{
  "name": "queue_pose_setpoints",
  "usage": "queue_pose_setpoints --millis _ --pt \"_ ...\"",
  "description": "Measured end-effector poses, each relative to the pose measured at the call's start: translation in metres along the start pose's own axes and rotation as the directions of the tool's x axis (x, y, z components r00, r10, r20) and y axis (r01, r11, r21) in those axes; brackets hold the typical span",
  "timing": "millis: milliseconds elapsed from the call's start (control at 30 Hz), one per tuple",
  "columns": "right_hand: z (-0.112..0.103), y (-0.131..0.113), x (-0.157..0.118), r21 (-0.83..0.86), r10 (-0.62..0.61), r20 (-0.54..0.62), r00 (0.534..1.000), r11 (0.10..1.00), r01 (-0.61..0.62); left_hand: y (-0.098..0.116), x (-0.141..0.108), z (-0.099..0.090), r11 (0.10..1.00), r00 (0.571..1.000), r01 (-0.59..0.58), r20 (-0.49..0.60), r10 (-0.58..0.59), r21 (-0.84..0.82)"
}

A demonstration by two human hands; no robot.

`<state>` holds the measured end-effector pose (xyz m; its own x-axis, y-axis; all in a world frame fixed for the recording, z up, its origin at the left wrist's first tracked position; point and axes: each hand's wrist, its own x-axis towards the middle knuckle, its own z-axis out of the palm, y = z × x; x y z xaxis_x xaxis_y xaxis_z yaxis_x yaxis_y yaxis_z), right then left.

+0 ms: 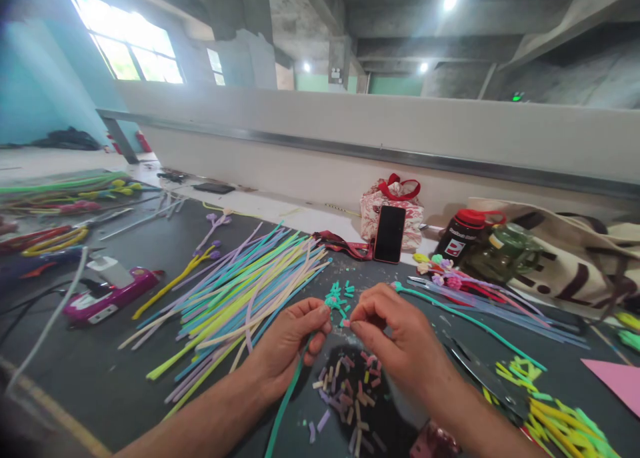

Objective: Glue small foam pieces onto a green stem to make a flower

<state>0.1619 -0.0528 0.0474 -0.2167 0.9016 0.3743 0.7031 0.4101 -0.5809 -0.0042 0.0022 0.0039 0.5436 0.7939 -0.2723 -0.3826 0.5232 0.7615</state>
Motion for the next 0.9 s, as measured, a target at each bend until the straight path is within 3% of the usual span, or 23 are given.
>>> queue_pose_setpoints --millis 133,467,700,900 --pt "0.006 0.004 0.004 0.048 0.072 0.052 0.996 0.996 -0.074 0.000 -0.001 0.001 0.997 0.996 0.060 0.066 -0.057 -0.041" --pt "0.019 0.000 0.012 0.162 0.094 0.036 0.995 0.982 -0.099 0.002 -0.004 0.002 0.998 1.000 -0.017 -0.006 0.017 -0.061" --pt "0.021 -0.004 0.010 0.434 0.348 0.144 0.926 0.819 -0.375 0.004 -0.008 0.005 0.996 0.996 -0.084 -0.014 0.084 0.007" --pt "0.016 -0.005 0.009 0.502 0.214 0.125 0.969 0.828 -0.248 0.001 -0.007 0.003 1.000 0.997 -0.024 0.068 0.023 0.010"
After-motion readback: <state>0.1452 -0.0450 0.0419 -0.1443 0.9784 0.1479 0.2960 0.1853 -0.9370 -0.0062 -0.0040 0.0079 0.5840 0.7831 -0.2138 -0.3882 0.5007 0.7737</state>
